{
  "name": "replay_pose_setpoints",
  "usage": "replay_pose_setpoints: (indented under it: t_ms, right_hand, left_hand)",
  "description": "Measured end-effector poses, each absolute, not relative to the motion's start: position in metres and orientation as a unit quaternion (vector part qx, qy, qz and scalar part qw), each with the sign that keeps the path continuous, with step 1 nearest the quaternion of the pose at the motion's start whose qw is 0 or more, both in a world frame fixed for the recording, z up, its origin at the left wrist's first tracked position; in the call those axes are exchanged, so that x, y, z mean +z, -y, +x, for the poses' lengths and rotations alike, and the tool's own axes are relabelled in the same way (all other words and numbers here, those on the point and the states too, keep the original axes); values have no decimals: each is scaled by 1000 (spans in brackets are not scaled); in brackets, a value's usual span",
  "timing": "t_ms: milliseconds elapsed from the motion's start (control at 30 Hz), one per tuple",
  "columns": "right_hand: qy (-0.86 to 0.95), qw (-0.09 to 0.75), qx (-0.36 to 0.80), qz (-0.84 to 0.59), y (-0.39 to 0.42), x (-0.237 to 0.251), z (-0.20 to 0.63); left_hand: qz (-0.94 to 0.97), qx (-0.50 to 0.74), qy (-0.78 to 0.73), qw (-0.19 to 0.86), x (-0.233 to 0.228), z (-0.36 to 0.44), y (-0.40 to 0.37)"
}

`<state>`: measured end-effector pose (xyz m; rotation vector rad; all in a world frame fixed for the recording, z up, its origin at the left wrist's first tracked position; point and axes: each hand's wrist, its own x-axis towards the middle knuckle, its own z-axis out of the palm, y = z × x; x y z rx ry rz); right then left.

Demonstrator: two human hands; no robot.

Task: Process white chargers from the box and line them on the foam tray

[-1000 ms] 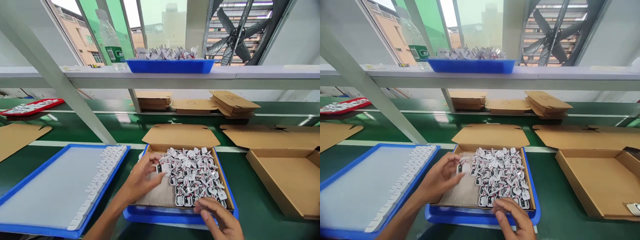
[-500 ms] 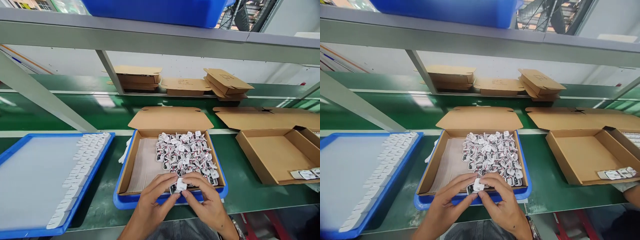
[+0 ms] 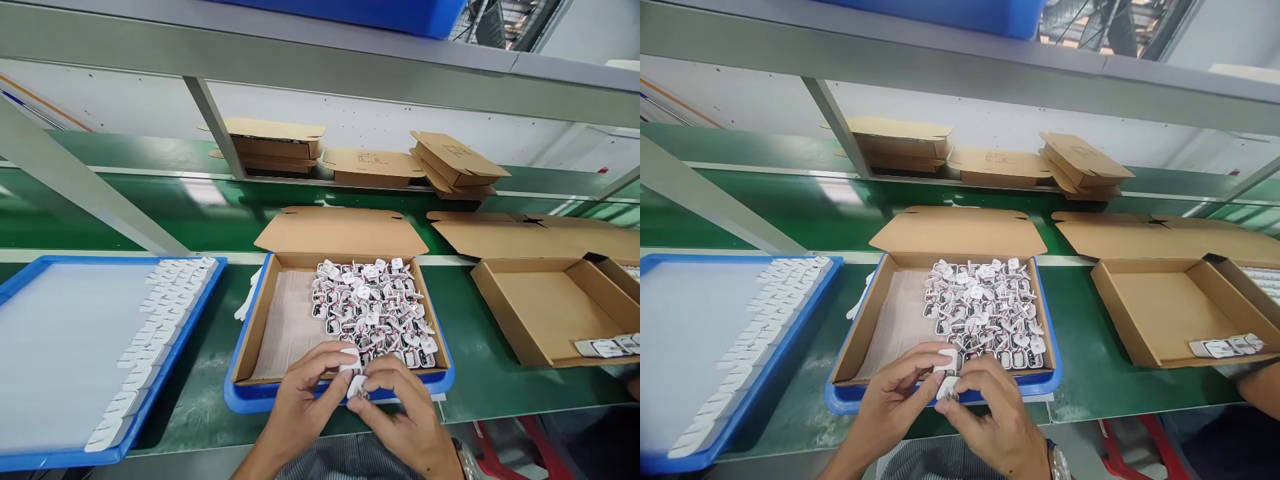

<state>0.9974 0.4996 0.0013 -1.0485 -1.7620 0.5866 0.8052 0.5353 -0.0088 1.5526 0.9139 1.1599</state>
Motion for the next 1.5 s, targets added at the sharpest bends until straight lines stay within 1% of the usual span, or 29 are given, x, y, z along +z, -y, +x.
replay_pose_setpoints:
  t_ms: [167, 267, 367, 533, 633, 800, 900, 1000, 1100, 1200, 1300, 1433, 1500]
  right_hand:
    - [822, 416, 180, -344, -504, 8, 1009]
    - [853, 399, 147, -303, -509, 11, 1017]
    - [866, 384, 141, -287, -512, 12, 1022]
    - [856, 414, 113, -287, -512, 9, 1024]
    - [851, 429, 131, -274, -511, 5, 1023]
    - [829, 452, 141, -298, -508, 1, 1019]
    - [818, 444, 152, -334, -507, -1, 1019]
    - [804, 436, 170, -366, -507, -4, 1018]
    - [795, 444, 179, -372, -506, -5, 1017]
    - [788, 465, 184, -359, -505, -6, 1016]
    - [764, 467, 255, -365, -504, -9, 1020]
    - [664, 411, 425, -458, -500, -15, 1027]
    - [608, 413, 495, -464, -499, -17, 1028]
  left_hand:
    - [613, 473, -362, 519, -3, 807, -538]
    - [612, 457, -366, 532, -3, 807, -538]
    - [581, 447, -375, 567, -8, 807, -536]
    - [536, 409, -376, 636, -15, 802, -535]
    - [539, 382, -357, 660, -14, 799, -535]
    - [558, 397, -358, 634, -11, 801, -531]
    - [569, 424, -373, 598, -11, 802, -528]
    - [584, 422, -367, 589, -10, 801, -528]
    - [581, 414, -349, 607, -11, 802, -527]
    - [544, 414, -320, 656, -17, 806, -527]
    - [517, 440, -308, 667, -21, 810, -527]
    - [532, 461, -305, 641, -15, 813, -526]
    - [542, 461, -289, 640, -10, 814, -526]
